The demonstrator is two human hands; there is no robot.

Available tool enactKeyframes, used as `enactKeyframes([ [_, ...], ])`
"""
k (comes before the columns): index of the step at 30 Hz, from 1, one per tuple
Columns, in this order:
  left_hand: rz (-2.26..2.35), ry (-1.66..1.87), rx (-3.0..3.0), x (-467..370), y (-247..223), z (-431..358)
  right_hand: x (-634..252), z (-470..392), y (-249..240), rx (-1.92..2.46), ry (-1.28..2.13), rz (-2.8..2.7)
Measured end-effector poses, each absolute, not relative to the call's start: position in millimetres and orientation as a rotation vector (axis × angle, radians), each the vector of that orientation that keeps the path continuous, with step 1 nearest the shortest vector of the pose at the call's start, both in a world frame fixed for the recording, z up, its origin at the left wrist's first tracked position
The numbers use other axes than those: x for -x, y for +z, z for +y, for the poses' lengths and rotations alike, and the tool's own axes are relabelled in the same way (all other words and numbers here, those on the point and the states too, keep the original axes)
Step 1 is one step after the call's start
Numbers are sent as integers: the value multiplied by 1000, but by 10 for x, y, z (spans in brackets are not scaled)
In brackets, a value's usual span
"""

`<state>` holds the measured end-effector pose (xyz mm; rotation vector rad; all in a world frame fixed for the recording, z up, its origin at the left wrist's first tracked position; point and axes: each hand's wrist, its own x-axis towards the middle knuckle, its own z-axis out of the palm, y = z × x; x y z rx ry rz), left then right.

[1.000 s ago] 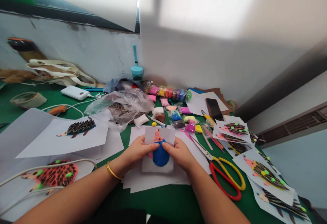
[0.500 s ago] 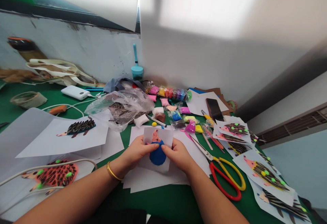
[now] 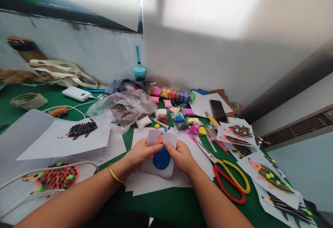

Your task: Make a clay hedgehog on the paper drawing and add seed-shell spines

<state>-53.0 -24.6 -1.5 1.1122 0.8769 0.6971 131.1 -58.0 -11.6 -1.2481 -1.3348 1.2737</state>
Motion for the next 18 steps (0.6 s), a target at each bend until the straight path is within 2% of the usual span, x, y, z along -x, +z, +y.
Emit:
enactKeyframes([
  [9, 762, 730, -906, 536, -28, -234, -1346, -578, -166, 1199, 1443, -1155],
  [14, 745, 701, -973, 539, -41, -225, -1328, -581, -133, 1218, 1363, -1195],
  [18, 796, 699, -1010, 536, -62, -225, -1329, -584, -155, 1176, 1424, -1187],
])
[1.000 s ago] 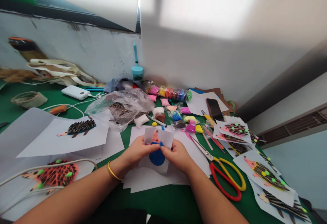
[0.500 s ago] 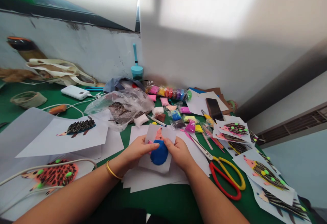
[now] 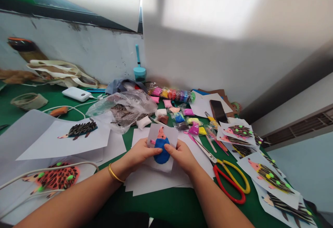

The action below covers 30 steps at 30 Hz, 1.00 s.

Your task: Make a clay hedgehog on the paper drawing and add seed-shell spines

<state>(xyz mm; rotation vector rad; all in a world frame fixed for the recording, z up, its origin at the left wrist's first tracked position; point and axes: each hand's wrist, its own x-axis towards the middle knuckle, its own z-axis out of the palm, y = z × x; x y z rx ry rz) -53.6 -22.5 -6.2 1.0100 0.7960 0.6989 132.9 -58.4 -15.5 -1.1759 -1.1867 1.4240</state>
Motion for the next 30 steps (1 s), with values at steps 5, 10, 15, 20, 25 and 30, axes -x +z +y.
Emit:
enactKeyframes([
  [5, 802, 707, -1048, 524, -102, -230, -1317, -583, -150, 1189, 1425, -1206],
  [10, 829, 709, -1087, 515, -107, -230, -1320, -579, -143, 1220, 1348, -1272],
  [15, 836, 727, -1050, 513, -78, -240, -1341, -580, -215, 1169, 1445, -1146],
  [20, 824, 737, -1035, 509, -77, -243, -1328, -585, -186, 1208, 1402, -1179],
  [25, 829, 764, -1018, 510, -63, -245, -1305, -596, -145, 1171, 1418, -1246],
  [30, 810, 755, -1007, 514, -51, -251, -1310, -593, -165, 1163, 1409, -1270],
])
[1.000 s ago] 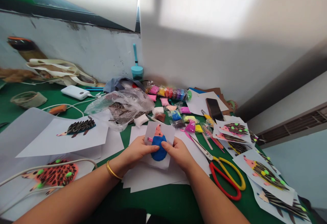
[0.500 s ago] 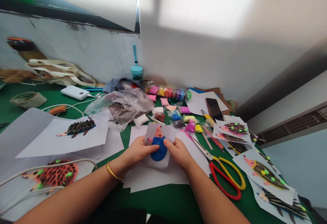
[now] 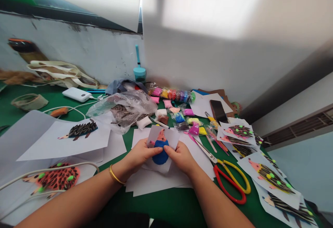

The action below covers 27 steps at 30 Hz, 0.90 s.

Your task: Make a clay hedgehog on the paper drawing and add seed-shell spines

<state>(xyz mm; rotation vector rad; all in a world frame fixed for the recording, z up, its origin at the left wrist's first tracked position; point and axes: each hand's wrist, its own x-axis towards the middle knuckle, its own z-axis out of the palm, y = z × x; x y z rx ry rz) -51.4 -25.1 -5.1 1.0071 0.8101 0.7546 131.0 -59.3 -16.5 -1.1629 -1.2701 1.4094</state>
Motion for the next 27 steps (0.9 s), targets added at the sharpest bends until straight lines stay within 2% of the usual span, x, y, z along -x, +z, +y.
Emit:
enactKeyframes([
  [15, 823, 792, -1040, 511, -16, -252, -1314, -574, -161, 1223, 1327, -1311],
  [27, 894, 765, -1073, 508, -15, -230, -1340, -572, -183, 1176, 1385, -1242],
])
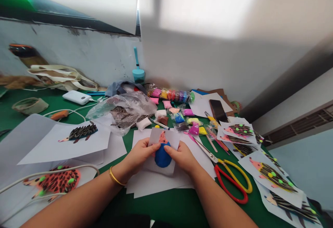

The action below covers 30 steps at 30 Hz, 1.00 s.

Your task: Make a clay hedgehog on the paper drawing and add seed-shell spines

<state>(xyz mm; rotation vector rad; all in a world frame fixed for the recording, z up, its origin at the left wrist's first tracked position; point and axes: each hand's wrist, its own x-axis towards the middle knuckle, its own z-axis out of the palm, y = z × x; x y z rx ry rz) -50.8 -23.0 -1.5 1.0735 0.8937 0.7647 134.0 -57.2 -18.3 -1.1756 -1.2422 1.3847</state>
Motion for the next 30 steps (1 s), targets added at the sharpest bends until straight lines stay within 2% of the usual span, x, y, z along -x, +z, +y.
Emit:
enactKeyframes([
  [6, 773, 781, -1091, 508, -70, -246, -1319, -577, -148, 1182, 1375, -1296],
  [30, 767, 774, -1055, 519, -87, -246, -1294, -591, -145, 1167, 1338, -1285],
])
